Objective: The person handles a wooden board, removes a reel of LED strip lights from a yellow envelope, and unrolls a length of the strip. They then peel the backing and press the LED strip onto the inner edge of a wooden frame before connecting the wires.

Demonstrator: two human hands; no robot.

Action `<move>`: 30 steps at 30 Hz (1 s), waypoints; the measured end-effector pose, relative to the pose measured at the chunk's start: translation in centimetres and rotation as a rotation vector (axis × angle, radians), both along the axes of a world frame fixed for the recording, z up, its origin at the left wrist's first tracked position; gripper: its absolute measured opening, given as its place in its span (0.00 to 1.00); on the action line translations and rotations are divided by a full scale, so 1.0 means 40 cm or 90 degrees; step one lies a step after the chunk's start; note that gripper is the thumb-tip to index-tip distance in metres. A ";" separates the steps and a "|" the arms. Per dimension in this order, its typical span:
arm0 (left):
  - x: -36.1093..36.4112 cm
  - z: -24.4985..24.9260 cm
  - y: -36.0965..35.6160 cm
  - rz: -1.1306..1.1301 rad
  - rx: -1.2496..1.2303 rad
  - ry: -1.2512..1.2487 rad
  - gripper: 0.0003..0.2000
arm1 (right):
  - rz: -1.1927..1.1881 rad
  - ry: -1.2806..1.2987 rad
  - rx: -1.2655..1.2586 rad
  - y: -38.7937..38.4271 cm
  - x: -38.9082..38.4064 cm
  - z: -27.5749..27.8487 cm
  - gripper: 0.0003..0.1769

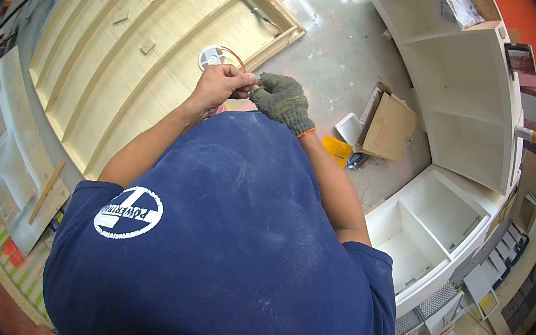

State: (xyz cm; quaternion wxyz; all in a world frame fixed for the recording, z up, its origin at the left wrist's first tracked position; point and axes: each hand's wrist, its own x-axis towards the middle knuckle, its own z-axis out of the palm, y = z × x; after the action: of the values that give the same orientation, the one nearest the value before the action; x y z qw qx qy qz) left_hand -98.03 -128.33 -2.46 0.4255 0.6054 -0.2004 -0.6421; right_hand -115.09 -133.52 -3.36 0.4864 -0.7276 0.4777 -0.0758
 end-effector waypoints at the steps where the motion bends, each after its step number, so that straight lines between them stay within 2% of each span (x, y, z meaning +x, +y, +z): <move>1: -0.001 0.001 -0.001 0.001 0.000 0.001 0.12 | 0.001 0.001 0.000 -0.002 -0.001 -0.006 0.12; 3: -0.002 0.004 -0.002 0.005 0.003 0.000 0.11 | -0.005 -0.016 0.017 -0.006 -0.007 -0.025 0.17; 10: -0.002 0.006 -0.003 -0.001 -0.002 0.003 0.11 | -0.011 0.002 0.028 -0.004 0.000 -0.009 0.17; 12: -0.005 0.001 -0.005 0.002 -0.004 0.006 0.11 | -0.012 -0.005 -0.029 0.000 0.002 -0.003 0.14; 16: -0.012 0.007 -0.010 0.019 -0.004 0.009 0.11 | -0.039 -0.025 -0.058 0.004 0.012 0.016 0.15; 19: -0.012 0.019 -0.015 0.015 -0.010 -0.017 0.10 | 0.033 0.061 -0.140 -0.007 0.021 0.030 0.14; 21: -0.010 0.025 -0.018 -0.039 0.002 -0.070 0.10 | 0.038 0.045 -0.171 -0.010 0.024 0.031 0.16; 28: -0.014 -0.005 -0.012 -0.065 -0.063 -0.094 0.09 | 0.017 0.014 -0.158 -0.007 0.012 -0.019 0.12; 30: -0.013 -0.012 -0.011 -0.059 -0.069 -0.101 0.08 | -0.019 -0.057 -0.124 -0.007 0.005 -0.046 0.13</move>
State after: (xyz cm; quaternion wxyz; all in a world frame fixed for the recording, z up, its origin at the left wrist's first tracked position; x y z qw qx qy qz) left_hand -98.55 -128.79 -2.94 0.4105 0.6206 -0.2959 -0.5990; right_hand -114.88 -133.80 -5.20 0.4331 -0.7604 0.4562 -0.1617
